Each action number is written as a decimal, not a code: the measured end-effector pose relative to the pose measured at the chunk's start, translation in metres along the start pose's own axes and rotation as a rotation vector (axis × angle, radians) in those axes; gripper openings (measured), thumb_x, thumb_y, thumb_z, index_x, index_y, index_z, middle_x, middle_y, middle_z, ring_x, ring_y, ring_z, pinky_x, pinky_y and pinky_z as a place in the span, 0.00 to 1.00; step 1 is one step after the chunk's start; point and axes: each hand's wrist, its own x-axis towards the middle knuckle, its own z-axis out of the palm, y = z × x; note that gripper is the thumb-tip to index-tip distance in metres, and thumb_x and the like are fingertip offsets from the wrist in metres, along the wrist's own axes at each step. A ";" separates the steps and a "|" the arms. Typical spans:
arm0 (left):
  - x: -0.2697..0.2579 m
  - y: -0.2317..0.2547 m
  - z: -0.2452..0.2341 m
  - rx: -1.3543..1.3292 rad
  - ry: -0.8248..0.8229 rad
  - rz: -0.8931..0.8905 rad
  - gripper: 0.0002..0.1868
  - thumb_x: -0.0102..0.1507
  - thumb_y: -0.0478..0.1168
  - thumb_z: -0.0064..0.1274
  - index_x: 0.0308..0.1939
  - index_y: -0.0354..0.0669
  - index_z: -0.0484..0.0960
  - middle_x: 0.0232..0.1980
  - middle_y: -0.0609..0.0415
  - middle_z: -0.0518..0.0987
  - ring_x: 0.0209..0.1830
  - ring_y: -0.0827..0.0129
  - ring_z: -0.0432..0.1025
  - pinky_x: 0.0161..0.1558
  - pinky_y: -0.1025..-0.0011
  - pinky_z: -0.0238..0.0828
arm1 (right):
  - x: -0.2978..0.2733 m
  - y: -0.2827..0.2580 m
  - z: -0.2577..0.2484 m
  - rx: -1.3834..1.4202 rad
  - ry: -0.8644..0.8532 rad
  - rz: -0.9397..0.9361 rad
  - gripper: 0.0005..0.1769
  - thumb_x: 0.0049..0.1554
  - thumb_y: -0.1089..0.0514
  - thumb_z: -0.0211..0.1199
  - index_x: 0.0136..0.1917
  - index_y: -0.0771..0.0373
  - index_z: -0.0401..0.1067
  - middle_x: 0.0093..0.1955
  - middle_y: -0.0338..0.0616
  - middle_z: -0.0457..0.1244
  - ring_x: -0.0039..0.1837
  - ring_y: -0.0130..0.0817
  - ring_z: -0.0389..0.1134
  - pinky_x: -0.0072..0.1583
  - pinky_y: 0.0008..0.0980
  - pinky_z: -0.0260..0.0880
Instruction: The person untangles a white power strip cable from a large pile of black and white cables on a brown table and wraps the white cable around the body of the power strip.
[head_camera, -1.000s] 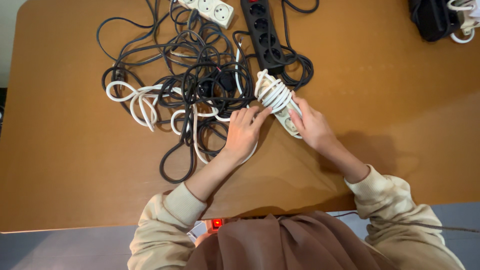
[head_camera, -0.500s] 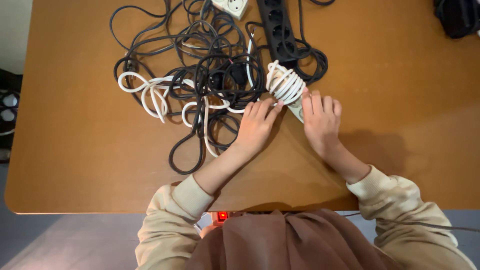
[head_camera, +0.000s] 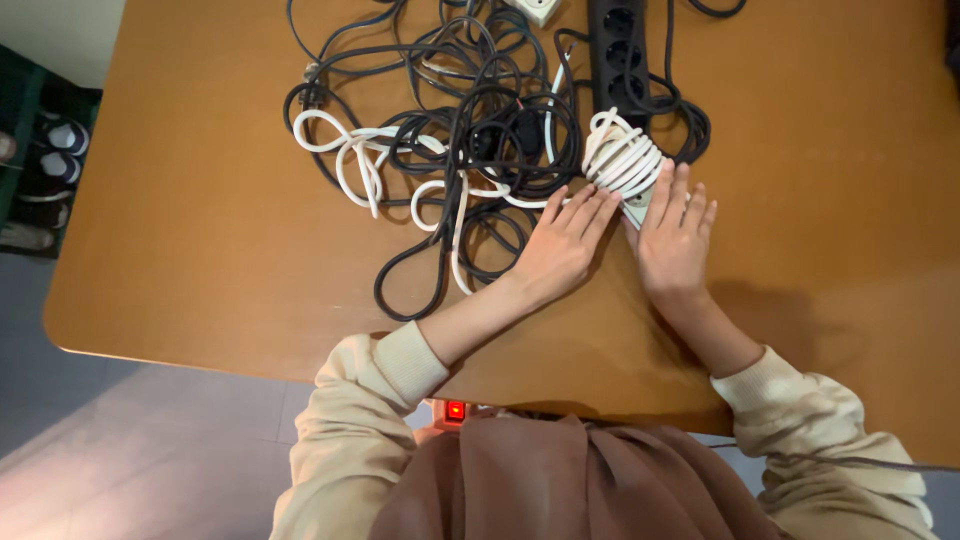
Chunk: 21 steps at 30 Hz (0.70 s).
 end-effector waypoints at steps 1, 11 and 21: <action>0.000 0.000 0.001 -0.008 -0.008 0.000 0.36 0.60 0.32 0.51 0.73 0.27 0.63 0.71 0.37 0.69 0.74 0.48 0.62 0.75 0.44 0.52 | 0.000 0.001 0.000 0.013 -0.004 -0.002 0.50 0.61 0.44 0.68 0.82 0.77 0.53 0.80 0.65 0.55 0.71 0.64 0.63 0.71 0.58 0.61; -0.002 -0.005 0.004 -0.038 -0.060 -0.006 0.34 0.57 0.31 0.52 0.69 0.25 0.67 0.72 0.36 0.68 0.78 0.45 0.57 0.78 0.46 0.47 | -0.001 0.019 0.000 0.064 0.099 -0.232 0.40 0.63 0.56 0.62 0.84 0.26 0.57 0.88 0.54 0.44 0.63 0.57 0.61 0.59 0.50 0.66; -0.024 0.010 -0.097 0.018 0.438 -0.164 0.20 0.65 0.32 0.59 0.61 0.49 0.78 0.69 0.52 0.71 0.70 0.56 0.67 0.70 0.58 0.65 | 0.007 0.023 -0.008 0.149 0.038 -0.257 0.39 0.61 0.49 0.67 0.81 0.25 0.59 0.88 0.41 0.46 0.59 0.59 0.61 0.52 0.47 0.66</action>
